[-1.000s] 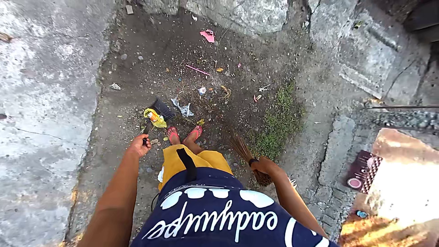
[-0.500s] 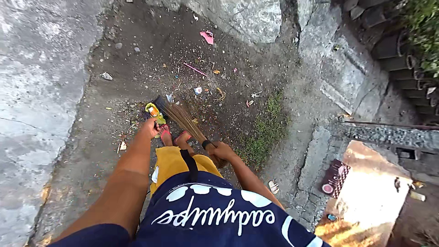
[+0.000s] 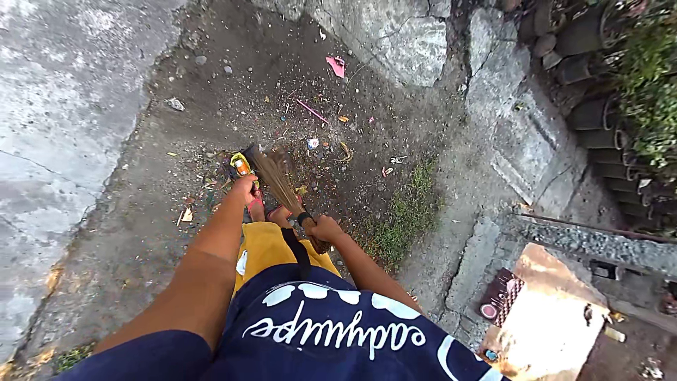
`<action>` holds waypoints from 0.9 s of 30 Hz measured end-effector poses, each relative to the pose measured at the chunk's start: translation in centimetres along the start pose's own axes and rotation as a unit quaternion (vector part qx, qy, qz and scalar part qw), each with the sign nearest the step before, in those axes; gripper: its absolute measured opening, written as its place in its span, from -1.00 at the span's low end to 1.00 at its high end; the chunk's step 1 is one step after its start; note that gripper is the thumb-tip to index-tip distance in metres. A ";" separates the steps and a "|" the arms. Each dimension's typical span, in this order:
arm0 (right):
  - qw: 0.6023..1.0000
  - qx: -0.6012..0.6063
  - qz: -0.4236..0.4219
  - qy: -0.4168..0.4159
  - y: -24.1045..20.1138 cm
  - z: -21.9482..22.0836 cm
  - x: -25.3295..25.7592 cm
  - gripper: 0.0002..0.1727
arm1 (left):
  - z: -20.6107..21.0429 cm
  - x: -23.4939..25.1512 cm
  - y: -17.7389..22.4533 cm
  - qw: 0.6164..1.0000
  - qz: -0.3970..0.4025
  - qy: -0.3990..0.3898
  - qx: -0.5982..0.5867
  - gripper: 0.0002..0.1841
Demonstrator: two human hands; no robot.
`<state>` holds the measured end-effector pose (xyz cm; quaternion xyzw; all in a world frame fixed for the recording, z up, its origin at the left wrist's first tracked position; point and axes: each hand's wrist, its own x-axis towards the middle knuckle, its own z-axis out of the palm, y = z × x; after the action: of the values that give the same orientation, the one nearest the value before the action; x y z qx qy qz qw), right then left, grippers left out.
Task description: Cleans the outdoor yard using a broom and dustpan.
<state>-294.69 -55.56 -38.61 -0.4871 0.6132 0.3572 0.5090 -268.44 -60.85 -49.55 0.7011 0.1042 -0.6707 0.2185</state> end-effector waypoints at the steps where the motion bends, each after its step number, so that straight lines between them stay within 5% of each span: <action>1: 1.000 -0.010 -0.012 -0.013 -0.4 -0.1 -0.7 -0.37 | -0.3 0.2 0.1 1.000 -0.001 -0.002 -0.004 -0.87; 7: 0.999 0.024 -0.043 -0.022 3.6 -2.5 -6.6 -0.27 | -2.6 -0.1 -0.1 0.999 -0.007 -0.036 -0.029 -0.92; 17: 0.931 0.350 0.018 0.099 13.2 -7.1 -16.0 -0.43 | -0.5 0.1 2.0 0.998 0.016 -0.058 -0.012 -0.95; 27: 0.895 0.414 0.104 0.132 10.5 -14.9 1.0 -0.56 | 11.7 1.0 7.3 0.999 0.003 -0.025 -0.026 -0.96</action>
<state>-308.92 -66.87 -36.78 -0.2088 0.8142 0.0546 0.5389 -275.59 -72.65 -49.37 0.6787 0.1142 -0.6843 0.2411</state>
